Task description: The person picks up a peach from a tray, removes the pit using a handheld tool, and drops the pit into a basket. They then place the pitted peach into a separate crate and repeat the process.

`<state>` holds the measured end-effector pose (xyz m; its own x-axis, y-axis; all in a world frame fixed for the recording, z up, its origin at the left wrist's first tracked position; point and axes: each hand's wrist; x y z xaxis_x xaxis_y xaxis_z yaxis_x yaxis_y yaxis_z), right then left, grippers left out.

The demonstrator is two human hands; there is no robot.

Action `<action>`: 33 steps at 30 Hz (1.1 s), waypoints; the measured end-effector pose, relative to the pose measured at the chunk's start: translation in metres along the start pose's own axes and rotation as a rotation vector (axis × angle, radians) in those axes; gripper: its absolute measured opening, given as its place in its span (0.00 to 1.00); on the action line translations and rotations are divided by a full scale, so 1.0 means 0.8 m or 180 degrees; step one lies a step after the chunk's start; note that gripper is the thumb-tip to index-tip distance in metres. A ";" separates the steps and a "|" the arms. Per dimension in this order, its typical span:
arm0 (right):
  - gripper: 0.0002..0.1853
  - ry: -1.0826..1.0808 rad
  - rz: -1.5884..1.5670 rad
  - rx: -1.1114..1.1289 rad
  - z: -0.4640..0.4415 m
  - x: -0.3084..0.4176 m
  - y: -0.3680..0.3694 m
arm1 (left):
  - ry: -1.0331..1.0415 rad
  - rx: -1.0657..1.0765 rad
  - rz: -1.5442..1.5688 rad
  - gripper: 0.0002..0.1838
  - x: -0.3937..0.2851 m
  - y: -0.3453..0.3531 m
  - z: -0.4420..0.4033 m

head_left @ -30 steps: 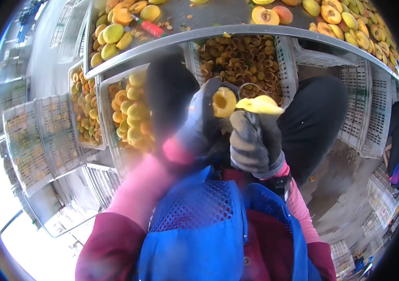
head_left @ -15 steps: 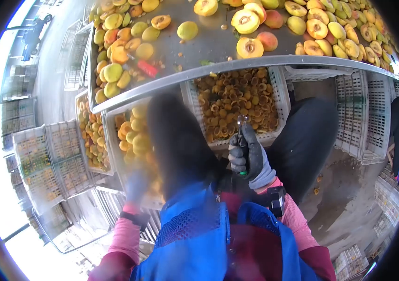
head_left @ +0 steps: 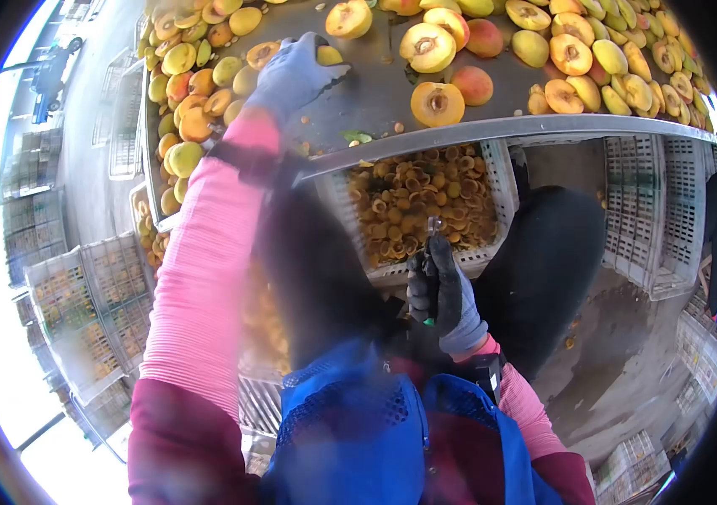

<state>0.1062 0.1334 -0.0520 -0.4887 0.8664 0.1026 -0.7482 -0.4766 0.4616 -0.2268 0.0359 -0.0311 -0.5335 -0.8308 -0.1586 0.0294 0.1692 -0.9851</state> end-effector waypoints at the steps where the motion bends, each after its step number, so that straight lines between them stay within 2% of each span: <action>1: 0.22 -0.0022 -0.0036 -0.0047 0.000 0.003 0.003 | -0.0350 0.0166 0.0915 0.27 -0.011 -0.012 0.012; 2: 0.21 -0.0045 -0.0072 -0.0096 0.001 0.004 0.007 | -0.0708 0.0338 0.1827 0.27 -0.031 -0.033 0.033; 3: 0.21 -0.0513 0.0124 -0.0186 0.002 0.003 0.012 | -0.1077 0.0524 0.2745 0.28 -0.050 -0.048 0.057; 4: 0.21 -0.0960 0.0341 -0.0286 0.005 -0.001 0.018 | -0.1070 0.0391 0.3453 0.26 -0.065 -0.054 0.084; 5: 0.18 -0.1124 0.0376 -0.0156 0.012 -0.001 0.021 | -0.1079 0.0234 0.4160 0.25 -0.080 -0.058 0.113; 7: 0.11 -0.1183 0.0224 0.0328 0.032 0.008 0.028 | -0.1493 0.0500 0.4902 0.22 -0.101 -0.065 0.162; 8: 0.12 -0.1082 0.0035 0.0683 0.039 0.013 0.030 | -0.1706 0.0561 0.5165 0.22 -0.107 -0.059 0.185; 10: 0.12 -0.1511 0.0600 0.0766 0.041 0.012 0.040 | -0.2240 0.0861 0.5940 0.24 -0.124 -0.042 0.222; 11: 0.12 -0.1732 0.0898 0.0813 0.042 0.008 0.045 | -0.1970 0.0795 0.5922 0.26 -0.141 -0.048 0.230; 13: 0.12 -0.2819 0.0788 0.0727 0.025 -0.018 0.037 | -0.2117 0.0201 0.6042 0.26 -0.159 -0.043 0.247; 14: 0.12 -0.3062 0.1155 0.0554 0.021 -0.020 0.033 | -0.2166 0.0111 0.5796 0.26 -0.164 -0.038 0.254; 15: 0.12 -0.3184 0.1358 0.0433 0.023 -0.022 0.030 | -0.2211 0.0016 0.5547 0.25 -0.165 -0.033 0.261; 16: 0.13 -0.3303 0.1561 0.0304 0.026 -0.024 0.028 | -0.1551 -0.0257 0.4465 0.24 -0.162 -0.029 0.266; 19: 0.15 -0.3999 0.2307 0.0005 0.034 -0.026 0.025 | -0.1277 -0.0851 0.4183 0.23 -0.168 -0.022 0.278; 22: 0.17 -0.4221 0.2458 -0.0029 0.032 -0.033 0.019 | -0.1602 -0.0722 0.4066 0.18 -0.171 -0.027 0.291; 25: 0.18 -0.3287 0.2261 0.0501 0.041 -0.026 0.020 | -0.1339 -0.0559 0.3201 0.14 -0.163 -0.025 0.298; 28: 0.18 -0.2800 0.2049 0.0721 0.040 -0.029 0.015 | -0.0255 -0.0507 0.2904 0.14 -0.147 -0.030 0.291; 30: 0.20 -0.2260 0.1859 0.0849 0.033 -0.034 0.004 | -0.0190 -0.0290 0.3395 0.14 -0.143 -0.028 0.283; 32: 0.19 -0.2071 0.1376 0.0903 0.031 -0.039 0.008 | -0.1021 0.0164 0.4266 0.15 -0.140 -0.027 0.281; 33: 0.16 -0.2231 0.1005 0.0880 0.031 -0.041 0.022 | -0.0933 -0.0136 0.4218 0.15 -0.142 -0.025 0.281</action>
<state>0.1208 0.1003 -0.0253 -0.1951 0.6329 0.7493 -0.4395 -0.7394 0.5100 0.0232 0.0077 -0.0085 0.0729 -0.1130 -0.9909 0.3470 0.9344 -0.0810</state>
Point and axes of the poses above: each hand's wrist, its own z-axis away from the middle knuckle, its own y-axis out of the palm, x = y × z, and after that the axes turned 10 degrees about -x, right-handed
